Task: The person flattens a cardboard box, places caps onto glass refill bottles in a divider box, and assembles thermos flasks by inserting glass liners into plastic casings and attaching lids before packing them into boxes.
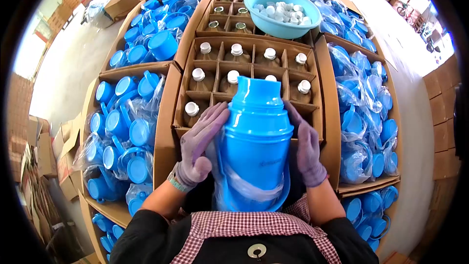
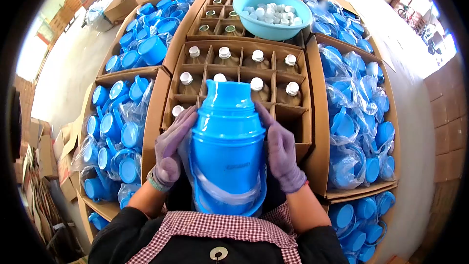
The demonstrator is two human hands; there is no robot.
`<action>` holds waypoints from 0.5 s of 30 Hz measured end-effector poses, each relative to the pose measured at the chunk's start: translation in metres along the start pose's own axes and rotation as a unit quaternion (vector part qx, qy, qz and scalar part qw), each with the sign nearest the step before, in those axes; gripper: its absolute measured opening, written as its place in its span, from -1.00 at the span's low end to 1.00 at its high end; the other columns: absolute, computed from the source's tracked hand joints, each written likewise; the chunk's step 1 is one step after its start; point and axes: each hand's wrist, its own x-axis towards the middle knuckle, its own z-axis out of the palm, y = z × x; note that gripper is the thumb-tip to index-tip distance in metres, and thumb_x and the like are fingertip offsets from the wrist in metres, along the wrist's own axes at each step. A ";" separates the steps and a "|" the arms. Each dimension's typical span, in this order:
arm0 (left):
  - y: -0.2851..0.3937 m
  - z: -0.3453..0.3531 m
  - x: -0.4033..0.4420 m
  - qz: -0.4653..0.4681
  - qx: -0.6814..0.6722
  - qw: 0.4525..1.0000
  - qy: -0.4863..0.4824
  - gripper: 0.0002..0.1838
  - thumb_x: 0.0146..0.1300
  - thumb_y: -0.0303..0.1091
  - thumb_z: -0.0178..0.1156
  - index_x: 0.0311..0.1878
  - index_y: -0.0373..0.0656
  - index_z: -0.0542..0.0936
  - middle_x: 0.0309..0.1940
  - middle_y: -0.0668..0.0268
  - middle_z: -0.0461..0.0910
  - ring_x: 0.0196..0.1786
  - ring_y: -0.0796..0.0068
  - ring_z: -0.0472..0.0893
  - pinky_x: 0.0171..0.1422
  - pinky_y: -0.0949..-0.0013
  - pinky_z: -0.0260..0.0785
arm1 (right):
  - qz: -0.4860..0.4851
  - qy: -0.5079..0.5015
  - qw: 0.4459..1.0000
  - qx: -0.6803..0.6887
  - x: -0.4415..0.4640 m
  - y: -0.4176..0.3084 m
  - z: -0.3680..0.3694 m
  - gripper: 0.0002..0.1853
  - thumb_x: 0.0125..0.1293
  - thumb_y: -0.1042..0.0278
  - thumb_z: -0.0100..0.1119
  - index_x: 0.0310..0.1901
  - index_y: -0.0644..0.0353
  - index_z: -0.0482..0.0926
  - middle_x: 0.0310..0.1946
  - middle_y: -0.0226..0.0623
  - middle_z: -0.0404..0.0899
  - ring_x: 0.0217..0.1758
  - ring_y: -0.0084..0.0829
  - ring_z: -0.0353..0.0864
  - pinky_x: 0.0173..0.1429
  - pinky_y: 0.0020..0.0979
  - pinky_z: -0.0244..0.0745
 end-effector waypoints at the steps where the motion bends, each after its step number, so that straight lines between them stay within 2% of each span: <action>1: -0.004 -0.001 0.001 0.024 -0.009 1.000 -0.015 0.11 0.46 0.52 -0.26 0.46 -0.55 0.36 0.46 -0.18 0.42 0.55 -0.06 0.39 0.67 0.02 0.06 | 0.034 0.000 0.998 0.043 -0.002 0.005 -0.005 -0.23 0.68 -0.18 -0.23 0.52 0.43 0.30 0.53 -0.01 0.36 0.60 -0.19 0.31 0.68 -0.22 0.07; 2: -0.012 0.003 -0.001 -0.029 -0.094 0.995 0.000 0.06 0.47 0.46 -0.19 0.49 -0.53 0.33 0.46 -0.15 0.42 0.55 -0.01 0.39 0.67 0.05 0.08 | 0.062 -0.004 0.995 0.083 0.002 0.007 -0.008 -0.21 0.66 -0.21 -0.21 0.54 0.42 0.28 0.53 0.00 0.35 0.62 -0.19 0.27 0.69 -0.22 0.04; 4: -0.029 0.012 -0.005 -0.130 -0.261 0.956 0.030 -0.01 0.50 0.35 -0.04 0.54 -0.49 0.26 0.47 -0.08 0.43 0.55 0.11 0.39 0.65 0.12 0.11 | -0.002 -0.004 1.000 0.025 -0.002 0.004 -0.001 -0.14 0.62 -0.28 -0.14 0.57 0.41 0.20 0.57 -0.02 0.28 0.65 -0.19 0.21 0.70 -0.19 0.00; 5: -0.031 0.006 -0.008 -0.220 -0.285 0.933 0.009 -0.16 0.55 0.10 0.07 0.60 -0.39 0.18 0.48 0.03 0.42 0.52 0.31 0.39 0.60 0.23 0.19 | -0.032 -0.002 0.999 -0.002 -0.009 0.003 0.004 -0.11 0.60 -0.31 -0.11 0.59 0.40 0.17 0.58 -0.02 0.25 0.66 -0.19 0.18 0.71 -0.18 -0.03; 6: -0.048 0.008 -0.015 -0.255 -0.348 0.902 0.005 -0.30 0.56 -0.06 0.12 0.55 -0.38 0.30 0.27 0.16 0.60 0.33 0.38 0.54 0.46 0.25 0.33 | -0.031 0.002 0.999 0.008 -0.014 0.001 0.009 -0.07 0.57 -0.34 -0.08 0.60 0.39 0.13 0.60 -0.03 0.21 0.67 -0.19 0.16 0.71 -0.17 -0.03; 8: -0.061 0.002 -0.027 -0.282 -0.228 0.931 -0.046 -0.48 0.47 -0.28 0.17 0.42 -0.30 0.47 -0.01 0.19 0.70 0.09 0.33 0.68 0.28 0.24 0.46 | -0.029 0.007 0.999 0.024 -0.024 -0.002 0.014 0.01 0.52 -0.39 -0.01 0.62 0.38 0.06 0.63 -0.03 0.13 0.69 -0.18 0.12 0.71 -0.16 -0.05; 9: -0.062 -0.007 -0.024 -0.213 -0.097 0.965 -0.118 -0.53 0.43 -0.32 0.18 0.36 -0.27 0.52 -0.06 0.15 0.70 0.05 0.25 0.69 0.25 0.21 0.48 | -0.012 0.011 0.999 0.032 -0.028 -0.003 0.013 0.06 0.46 -0.43 0.06 0.62 0.37 0.05 0.63 -0.05 0.13 0.68 -0.20 0.13 0.71 -0.17 -0.04; 10: -0.063 -0.018 -0.017 -0.138 0.039 0.972 -0.186 -0.58 0.39 -0.37 0.20 0.29 -0.23 0.56 -0.10 0.12 0.70 0.01 0.16 0.70 0.21 0.18 0.49 | -0.002 0.008 0.999 0.050 -0.031 -0.004 0.011 0.07 0.45 -0.44 0.08 0.62 0.37 0.06 0.62 -0.06 0.15 0.67 -0.21 0.13 0.71 -0.17 -0.03; 11: -0.062 -0.024 -0.010 -0.057 0.177 0.951 -0.248 -0.62 0.35 -0.41 0.21 0.22 -0.20 0.60 -0.15 0.08 0.70 -0.03 0.08 0.71 0.18 0.15 0.51 | 0.005 0.006 0.998 0.066 -0.031 -0.005 0.010 0.07 0.44 -0.44 0.09 0.61 0.37 0.07 0.61 -0.07 0.17 0.67 -0.22 0.13 0.70 -0.17 -0.03; 13: -0.080 -0.015 -0.007 -0.067 0.102 0.954 -0.274 -0.66 0.32 -0.44 0.19 0.16 -0.15 0.61 -0.08 0.01 0.68 0.03 -0.03 0.67 0.19 0.11 0.50 | 0.008 0.011 0.997 0.082 -0.031 -0.010 0.009 0.08 0.41 -0.46 0.13 0.59 0.38 0.11 0.56 -0.12 0.23 0.65 -0.25 0.15 0.69 -0.16 -0.01; 15: -0.093 -0.006 0.011 -0.065 0.017 0.949 -0.309 -0.66 0.30 -0.47 0.20 0.14 -0.17 0.58 0.01 -0.03 0.67 0.09 -0.14 0.64 0.23 0.06 0.48 | -0.017 0.015 0.998 0.052 -0.032 -0.008 0.010 0.07 0.41 -0.45 0.14 0.57 0.39 0.14 0.56 -0.07 0.24 0.63 -0.22 0.18 0.69 -0.16 -0.01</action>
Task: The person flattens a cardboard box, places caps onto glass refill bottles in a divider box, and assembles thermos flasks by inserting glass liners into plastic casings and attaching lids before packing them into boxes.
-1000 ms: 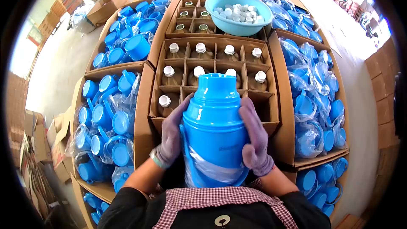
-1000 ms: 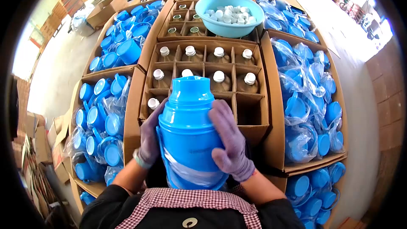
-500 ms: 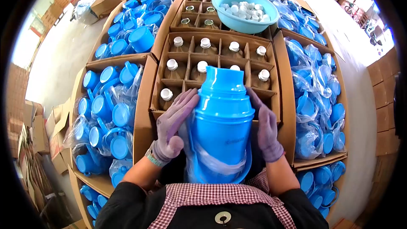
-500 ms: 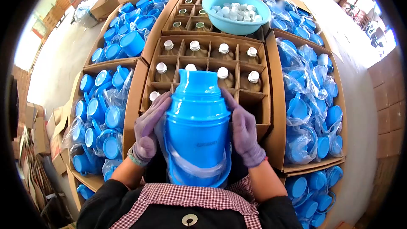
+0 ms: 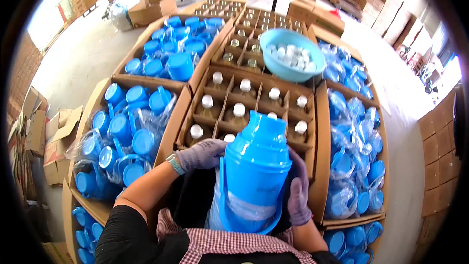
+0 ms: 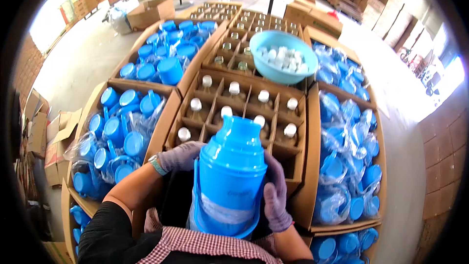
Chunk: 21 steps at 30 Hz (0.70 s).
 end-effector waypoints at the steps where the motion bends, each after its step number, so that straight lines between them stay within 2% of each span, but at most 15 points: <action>1: -0.016 0.002 0.011 0.028 -0.012 1.000 -0.001 -0.59 0.33 -0.46 0.24 0.25 -0.18 0.53 0.11 -0.04 0.66 0.18 -0.05 0.65 0.30 0.09 0.47 | -0.007 0.001 1.000 -0.021 -0.001 -0.001 0.002 0.07 0.41 -0.46 0.13 0.56 0.40 0.15 0.56 -0.05 0.24 0.63 -0.22 0.19 0.69 -0.15 0.00; 3: -0.021 0.001 0.036 0.033 -0.104 0.992 -0.071 -0.49 0.40 -0.39 0.25 0.40 -0.20 0.46 0.30 0.00 0.59 0.36 0.15 0.57 0.45 0.13 0.40 | -0.019 0.022 0.998 -0.052 -0.002 -0.004 0.003 0.06 0.42 -0.47 0.10 0.55 0.41 0.17 0.55 -0.03 0.25 0.62 -0.20 0.21 0.69 -0.14 0.01; 4: -0.026 -0.001 0.042 0.024 -0.183 0.976 -0.116 -0.38 0.45 -0.34 0.26 0.52 -0.22 0.36 0.45 0.12 0.49 0.50 0.29 0.42 0.60 0.18 0.25 | -0.025 0.028 0.997 -0.060 -0.003 -0.009 0.005 0.04 0.43 -0.49 0.05 0.54 0.40 0.19 0.54 -0.03 0.27 0.60 -0.20 0.24 0.68 -0.14 0.04; 5: -0.034 0.003 0.044 -0.018 -0.262 0.957 -0.125 -0.35 0.45 -0.35 0.26 0.54 -0.23 0.34 0.47 0.14 0.46 0.52 0.31 0.39 0.62 0.20 0.20 | -0.029 0.034 0.997 -0.068 -0.004 -0.013 0.008 0.03 0.45 -0.50 0.00 0.53 0.39 0.21 0.52 -0.03 0.29 0.58 -0.20 0.26 0.66 -0.14 0.07; 7: -0.050 0.009 0.046 -0.101 -0.409 0.896 -0.139 -0.30 0.44 -0.35 0.27 0.58 -0.24 0.29 0.52 0.19 0.40 0.56 0.34 0.32 0.68 0.23 0.09 | -0.033 0.029 0.997 -0.062 -0.005 -0.012 0.004 0.02 0.45 -0.50 0.00 0.53 0.39 0.21 0.52 -0.03 0.30 0.58 -0.20 0.28 0.66 -0.14 0.08; 8: -0.042 0.004 0.044 -0.125 -0.501 0.844 -0.146 -0.31 0.42 -0.35 0.30 0.57 -0.25 0.33 0.53 0.21 0.40 0.58 0.38 0.27 0.71 0.27 0.00 | -0.034 0.027 0.997 -0.057 -0.005 -0.011 0.004 0.02 0.45 -0.50 0.00 0.53 0.39 0.21 0.52 -0.03 0.30 0.57 -0.20 0.28 0.66 -0.14 0.09; 9: -0.063 0.014 0.046 -0.082 -0.385 0.901 -0.183 -0.36 0.40 -0.35 0.31 0.52 -0.21 0.43 0.51 0.21 0.42 0.55 0.41 0.29 0.68 0.28 0.03 | -0.035 0.025 0.998 -0.053 -0.004 -0.013 0.006 0.02 0.45 -0.50 0.00 0.52 0.39 0.21 0.52 -0.02 0.30 0.57 -0.20 0.29 0.66 -0.13 0.10; 10: -0.083 0.025 0.044 -0.078 -0.359 0.905 -0.214 -0.38 0.40 -0.32 0.31 0.50 -0.20 0.45 0.47 0.22 0.46 0.50 0.42 0.33 0.63 0.29 0.08 | -0.034 0.023 0.998 -0.049 -0.004 -0.016 0.011 0.03 0.45 -0.50 0.00 0.52 0.40 0.21 0.51 -0.02 0.30 0.57 -0.20 0.29 0.65 -0.13 0.11; 14: -0.094 0.022 0.043 -0.176 -0.313 0.869 -0.341 -0.43 0.40 -0.19 0.32 0.42 -0.18 0.53 0.30 0.27 0.59 0.30 0.43 0.49 0.42 0.31 0.29 | -0.016 0.017 0.998 -0.055 -0.005 -0.015 0.006 0.04 0.44 -0.51 0.00 0.52 0.40 0.20 0.52 -0.02 0.30 0.55 -0.20 0.33 0.63 -0.12 0.17; 16: -0.099 0.007 0.044 -0.241 -0.274 0.858 -0.362 -0.45 0.40 -0.12 0.32 0.38 -0.16 0.58 0.22 0.29 0.65 0.20 0.44 0.57 0.32 0.32 0.39 | -0.007 0.015 0.998 -0.067 -0.005 -0.019 0.003 -0.01 0.46 -0.47 0.02 0.50 0.40 0.26 0.50 -0.01 0.33 0.53 -0.19 0.36 0.61 -0.12 0.19; 18: -0.106 -0.011 0.046 -0.308 -0.223 0.876 -0.298 -0.46 0.40 -0.06 0.32 0.34 -0.15 0.62 0.13 0.31 0.72 0.10 0.44 0.65 0.21 0.34 0.50 | -0.005 0.009 0.993 -0.116 -0.003 -0.024 -0.006 -0.08 0.47 -0.36 0.10 0.46 0.43 0.33 0.46 0.02 0.39 0.53 -0.16 0.36 0.62 -0.13 0.18; 19: -0.118 -0.016 0.050 -0.306 -0.167 0.924 -0.159 -0.38 0.42 0.14 0.28 0.27 -0.19 0.65 -0.01 0.33 0.76 -0.03 0.46 0.69 0.07 0.32 0.55 | -0.006 0.009 0.990 -0.137 0.000 -0.024 -0.010 -0.12 0.47 -0.30 0.14 0.44 0.44 0.36 0.44 0.04 0.41 0.53 -0.15 0.37 0.62 -0.13 0.18; 21: -0.090 -0.028 0.043 -0.274 -0.104 0.952 0.091 -0.38 0.51 0.19 0.17 0.28 -0.20 0.63 0.03 0.27 0.75 0.04 0.43 0.70 0.14 0.29 0.56 | -0.085 0.011 0.972 -0.220 0.011 -0.026 -0.015 -0.14 0.47 -0.28 0.14 0.43 0.44 0.38 0.42 0.07 0.43 0.53 -0.08 0.37 0.62 -0.10 0.18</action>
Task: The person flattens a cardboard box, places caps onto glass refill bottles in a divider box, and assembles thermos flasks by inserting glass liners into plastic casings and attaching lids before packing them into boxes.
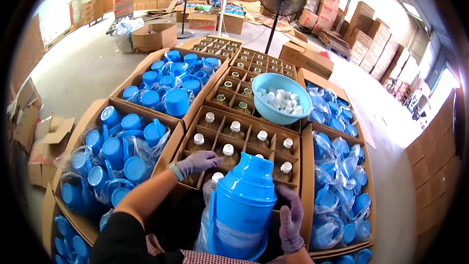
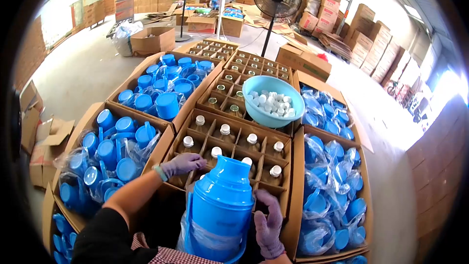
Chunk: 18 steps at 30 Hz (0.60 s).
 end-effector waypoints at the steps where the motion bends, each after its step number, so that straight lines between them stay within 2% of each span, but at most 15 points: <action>1: 0.027 0.012 -0.030 0.104 -0.247 0.961 -0.064 -0.35 0.61 0.19 -0.04 0.32 -0.26 0.58 0.09 0.27 0.72 0.11 0.39 0.68 0.26 0.28 0.52 | -0.033 0.008 0.999 -0.041 0.006 -0.001 0.002 -0.15 0.47 -0.27 0.15 0.42 0.44 0.40 0.42 0.08 0.44 0.53 -0.05 0.37 0.62 -0.09 0.19; 2: 0.045 0.028 -0.048 0.151 -0.327 0.927 -0.102 -0.30 0.68 0.19 -0.22 0.39 -0.27 0.53 0.18 0.16 0.69 0.23 0.37 0.65 0.37 0.28 0.48 | -0.091 0.002 0.993 -0.070 0.016 -0.018 0.012 -0.15 0.47 -0.26 0.14 0.45 0.43 0.37 0.45 0.13 0.39 0.56 0.05 0.33 0.63 -0.05 0.17; 4: 0.068 0.062 -0.091 0.121 -0.427 0.894 -0.056 -0.21 0.66 0.25 -0.27 0.44 -0.35 0.47 0.26 0.09 0.64 0.29 0.34 0.61 0.44 0.25 0.43 | -0.200 -0.099 0.950 -0.217 0.030 -0.048 0.027 -0.13 0.49 -0.25 0.13 0.50 0.42 0.32 0.52 0.15 0.31 0.61 0.08 0.27 0.65 -0.05 0.14; 6: 0.056 0.061 -0.120 0.205 -0.316 0.925 0.047 -0.12 0.58 0.35 -0.18 0.45 -0.39 0.43 0.31 -0.04 0.59 0.32 0.25 0.60 0.48 0.25 0.37 | -0.176 -0.087 0.968 -0.157 0.028 -0.037 0.026 -0.11 0.49 -0.25 0.12 0.54 0.38 0.26 0.56 0.13 0.24 0.64 0.10 0.22 0.66 -0.06 0.11; 7: 0.101 0.050 -0.152 0.200 -0.170 0.957 0.126 0.01 0.47 0.49 -0.16 0.44 -0.42 0.42 0.29 -0.17 0.57 0.34 0.05 0.60 0.52 0.17 0.30 | -0.166 -0.078 0.975 -0.127 0.029 -0.028 0.027 -0.10 0.49 -0.26 0.12 0.56 0.36 0.23 0.58 0.13 0.21 0.65 0.11 0.20 0.67 -0.06 0.10; 8: 0.120 0.042 -0.169 0.328 -0.025 0.925 0.188 0.11 0.36 0.61 -0.20 0.44 -0.39 0.45 0.26 -0.20 0.58 0.39 -0.15 0.54 0.59 0.04 0.20 | -0.036 -0.048 0.989 0.133 0.023 -0.006 0.030 -0.06 0.48 -0.28 0.12 0.59 0.34 0.17 0.60 0.10 0.19 0.65 0.12 0.19 0.68 -0.08 0.11; 9: 0.134 0.044 -0.183 0.336 0.059 0.918 0.205 0.15 0.33 0.65 -0.23 0.43 -0.37 0.46 0.26 -0.18 0.59 0.41 -0.20 0.51 0.62 -0.01 0.14 | 0.104 -0.066 0.950 0.286 0.026 0.014 0.028 -0.13 0.51 -0.17 0.13 0.59 0.35 0.18 0.59 0.14 0.20 0.65 0.12 0.21 0.67 -0.10 0.14; 10: 0.141 0.048 -0.192 0.340 0.141 0.904 0.218 0.18 0.29 0.70 -0.26 0.43 -0.35 0.48 0.26 -0.16 0.60 0.43 -0.25 0.49 0.65 -0.06 0.08 | 0.240 -0.081 0.867 0.428 0.027 0.036 0.023 -0.19 0.53 -0.06 0.15 0.58 0.35 0.18 0.58 0.17 0.22 0.64 0.11 0.23 0.65 -0.11 0.17; 12: 0.136 0.046 -0.193 0.461 0.130 0.860 0.175 0.15 0.32 0.68 -0.28 0.43 -0.31 0.50 0.26 -0.16 0.60 0.46 -0.24 0.45 0.68 -0.07 0.02 | 0.228 -0.124 0.935 0.241 0.026 0.087 0.011 -0.32 0.56 0.17 0.11 0.55 0.38 0.22 0.55 0.19 0.25 0.58 0.08 0.32 0.59 -0.14 0.28; 13: 0.134 0.043 -0.189 0.523 0.125 0.829 0.153 0.14 0.34 0.67 -0.29 0.43 -0.29 0.51 0.26 -0.16 0.61 0.48 -0.23 0.44 0.70 -0.07 -0.01 | 0.151 -0.103 0.973 0.142 0.029 0.086 0.010 -0.35 0.56 0.24 0.09 0.54 0.39 0.23 0.54 0.19 0.26 0.56 0.08 0.35 0.57 -0.15 0.32; 14: 0.126 0.046 -0.181 0.501 0.056 0.841 0.198 0.04 0.47 0.54 -0.35 0.46 -0.31 0.46 0.32 -0.14 0.56 0.53 -0.15 0.39 0.72 -0.04 -0.05 | 0.034 -0.051 0.996 0.065 0.033 0.073 0.010 -0.39 0.57 0.31 0.06 0.54 0.41 0.24 0.54 0.20 0.28 0.54 0.08 0.38 0.54 -0.16 0.36; 15: 0.120 0.050 -0.167 0.403 -0.051 0.878 0.252 0.00 0.52 0.48 -0.35 0.47 -0.34 0.43 0.38 -0.11 0.51 0.56 -0.08 0.36 0.72 -0.02 -0.05 | -0.047 -0.008 0.998 0.035 0.034 0.054 0.013 -0.43 0.58 0.39 0.04 0.53 0.42 0.25 0.53 0.21 0.29 0.52 0.08 0.41 0.51 -0.17 0.40; 16: 0.112 0.055 -0.154 0.290 -0.155 0.896 0.298 -0.04 0.56 0.42 -0.35 0.49 -0.37 0.40 0.44 -0.08 0.46 0.59 0.00 0.33 0.72 0.00 -0.05 | -0.071 0.007 0.996 0.045 0.030 0.032 0.020 -0.38 0.60 0.25 0.03 0.55 0.41 0.23 0.54 0.18 0.27 0.57 0.08 0.35 0.57 -0.15 0.29; 17: 0.100 0.057 -0.134 0.238 -0.255 0.910 0.226 -0.03 0.58 0.39 -0.31 0.51 -0.45 0.32 0.52 -0.05 0.35 0.60 0.08 0.29 0.71 0.04 -0.02 | -0.096 0.023 0.994 0.055 0.025 0.010 0.027 -0.33 0.61 0.11 0.02 0.56 0.40 0.21 0.56 0.16 0.26 0.62 0.07 0.28 0.63 -0.13 0.18; 18: 0.075 0.060 -0.120 0.167 -0.408 0.895 0.070 0.04 0.52 0.47 -0.27 0.53 -0.47 0.28 0.50 -0.07 0.37 0.57 0.07 0.33 0.70 0.08 0.00 | -0.147 -0.049 0.986 -0.056 0.025 -0.022 0.022 -0.25 0.61 -0.07 -0.02 0.57 0.40 0.21 0.59 0.14 0.21 0.68 0.02 0.14 0.69 -0.10 0.01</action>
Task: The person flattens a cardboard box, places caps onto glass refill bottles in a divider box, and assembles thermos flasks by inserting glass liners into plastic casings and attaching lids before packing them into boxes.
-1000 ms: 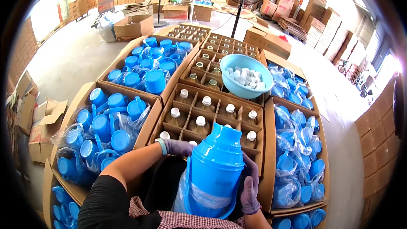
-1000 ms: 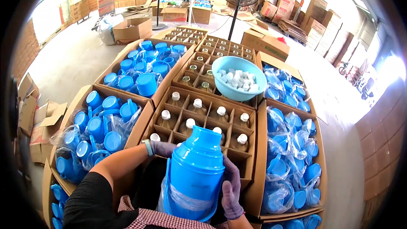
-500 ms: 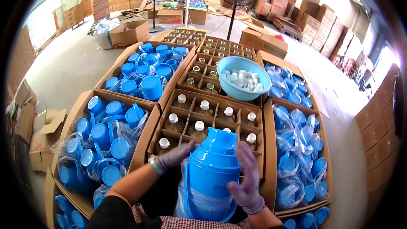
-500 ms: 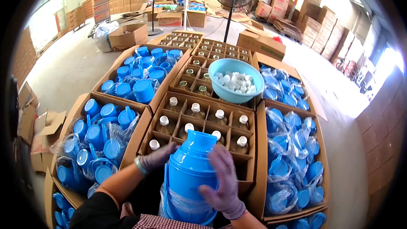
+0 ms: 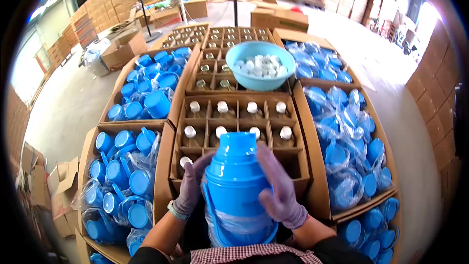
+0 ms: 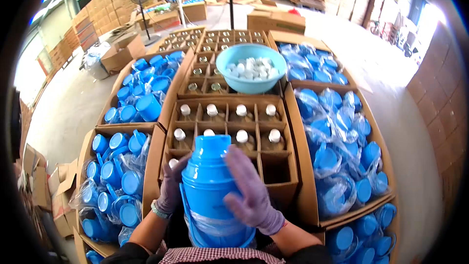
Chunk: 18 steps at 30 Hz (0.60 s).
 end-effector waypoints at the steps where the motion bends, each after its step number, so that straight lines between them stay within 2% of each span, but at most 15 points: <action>1: 0.002 0.017 -0.012 0.038 0.075 0.996 0.037 0.09 0.47 0.52 -0.26 0.52 -0.48 0.31 0.47 -0.09 0.41 0.55 0.04 0.36 0.69 0.06 0.00 | -0.005 -0.006 1.000 -0.030 -0.006 0.002 -0.001 -0.20 0.60 -0.12 -0.02 0.58 0.40 0.18 0.60 0.12 0.19 0.68 -0.04 0.14 0.68 -0.09 0.04; 2: 0.010 0.034 -0.023 0.078 0.152 0.983 0.068 0.14 0.42 0.58 -0.25 0.50 -0.48 0.33 0.43 -0.12 0.44 0.52 0.01 0.38 0.69 0.05 0.00 | -0.010 -0.011 0.998 -0.061 -0.012 0.009 -0.001 -0.16 0.60 -0.18 -0.02 0.60 0.39 0.14 0.61 0.09 0.17 0.68 -0.10 0.15 0.68 -0.09 0.07; 3: 0.023 0.021 -0.021 0.219 0.288 0.932 0.001 0.20 0.34 0.66 -0.22 0.44 -0.47 0.43 0.38 -0.16 0.48 0.51 -0.06 0.39 0.69 -0.02 0.00 | 0.124 -0.001 0.976 0.179 -0.021 0.032 0.005 -0.18 0.61 -0.18 -0.04 0.59 0.37 0.16 0.59 0.05 0.21 0.65 -0.16 0.20 0.66 -0.11 0.12; 4: 0.056 0.033 -0.028 0.276 0.395 0.875 -0.056 0.15 0.37 0.63 -0.25 0.36 -0.44 0.53 0.36 -0.20 0.49 0.52 -0.11 0.38 0.66 -0.08 0.03 | 0.244 0.013 0.880 0.408 -0.032 0.059 0.013 -0.20 0.63 -0.18 -0.06 0.59 0.34 0.17 0.58 0.01 0.24 0.62 -0.21 0.25 0.65 -0.14 0.16; 6: 0.086 0.056 -0.030 0.314 0.504 0.767 -0.244 0.05 0.39 0.53 -0.07 0.45 -0.38 0.44 0.41 -0.14 0.45 0.55 -0.09 0.35 0.66 -0.07 0.04 | 0.412 -0.036 0.736 0.536 -0.027 0.083 0.016 -0.42 0.70 0.00 -0.14 0.51 0.25 0.29 0.47 -0.12 0.40 0.52 -0.30 0.38 0.57 -0.32 0.30; 9: 0.075 0.057 -0.013 0.318 0.393 0.862 -0.039 0.00 0.39 0.36 0.15 0.59 -0.30 0.25 0.50 -0.05 0.36 0.57 -0.05 0.33 0.67 -0.04 0.04 | 0.340 -0.076 0.774 0.529 0.003 0.078 0.012 -0.40 0.66 0.12 -0.08 0.58 0.25 0.19 0.53 -0.12 0.30 0.59 -0.30 0.25 0.60 -0.29 0.24; 10: 0.086 0.069 0.007 0.204 0.273 0.935 0.100 0.04 0.37 0.17 0.32 0.66 -0.26 0.07 0.57 0.03 0.28 0.59 0.03 0.30 0.65 -0.01 0.09 | 0.306 -0.079 0.782 0.538 0.017 0.081 0.014 -0.38 0.64 0.13 -0.06 0.59 0.25 0.17 0.54 -0.12 0.27 0.61 -0.30 0.22 0.61 -0.28 0.22; 11: 0.089 0.064 0.029 0.183 0.206 0.958 0.073 0.07 0.33 0.18 0.38 0.65 -0.27 0.09 0.56 0.06 0.30 0.57 0.10 0.33 0.62 0.04 0.16 | 0.269 -0.080 0.788 0.547 0.030 0.085 0.014 -0.36 0.63 0.15 -0.04 0.61 0.25 0.14 0.56 -0.13 0.24 0.62 -0.30 0.19 0.63 -0.26 0.19; 12: 0.087 0.051 0.048 0.157 0.138 0.977 0.046 0.10 0.29 0.19 0.43 0.64 -0.27 0.11 0.55 0.09 0.31 0.56 0.16 0.36 0.58 0.08 0.24 | 0.235 -0.083 0.865 0.436 0.040 0.089 0.013 -0.25 0.59 0.13 0.02 0.65 0.25 0.02 0.57 -0.12 0.21 0.62 -0.29 0.18 0.66 -0.24 0.09; 13: 0.079 0.034 0.063 0.094 0.112 0.989 0.008 0.10 0.27 0.22 0.44 0.62 -0.27 0.14 0.52 0.10 0.36 0.53 0.17 0.40 0.57 0.08 0.27 | 0.237 -0.042 0.876 0.418 0.049 0.084 0.011 -0.18 0.57 0.09 0.08 0.66 0.25 -0.05 0.55 -0.08 0.21 0.62 -0.27 0.16 0.66 -0.24 0.07; 14: 0.068 0.016 0.072 0.027 0.085 0.996 -0.029 0.10 0.25 0.25 0.44 0.61 -0.26 0.17 0.50 0.11 0.40 0.50 0.17 0.45 0.56 0.09 0.31 | 0.191 -0.019 0.895 0.404 0.056 0.078 0.008 -0.15 0.59 0.03 0.09 0.67 0.22 -0.11 0.53 -0.06 0.20 0.60 -0.24 0.18 0.64 -0.23 0.13; 16: 0.047 0.002 0.077 0.032 0.019 0.999 -0.025 0.05 0.33 0.38 0.24 0.59 -0.26 0.21 0.50 0.09 0.40 0.51 0.10 0.44 0.58 0.06 0.30 | 0.108 -0.033 0.930 0.351 0.072 0.066 0.000 -0.13 0.58 -0.05 0.12 0.67 0.22 -0.06 0.50 -0.01 0.29 0.55 -0.23 0.29 0.61 -0.23 0.19; 17: 0.041 -0.004 0.077 0.038 -0.014 0.999 -0.023 0.03 0.37 0.45 0.14 0.58 -0.25 0.23 0.50 0.08 0.40 0.51 0.07 0.43 0.59 0.04 0.30 | 0.092 -0.080 0.946 0.302 0.080 0.068 -0.009 -0.14 0.58 -0.07 0.12 0.66 0.23 -0.01 0.46 -0.01 0.36 0.50 -0.26 0.35 0.60 -0.25 0.22; 18: 0.042 -0.014 0.075 0.023 -0.062 0.998 -0.009 0.05 0.36 0.41 0.19 0.60 -0.26 0.18 0.52 0.06 0.38 0.50 0.01 0.43 0.62 -0.06 0.28 | 0.077 -0.128 0.956 0.252 0.085 0.074 -0.018 -0.15 0.58 -0.10 0.12 0.66 0.24 0.03 0.42 0.00 0.43 0.46 -0.30 0.42 0.58 -0.27 0.26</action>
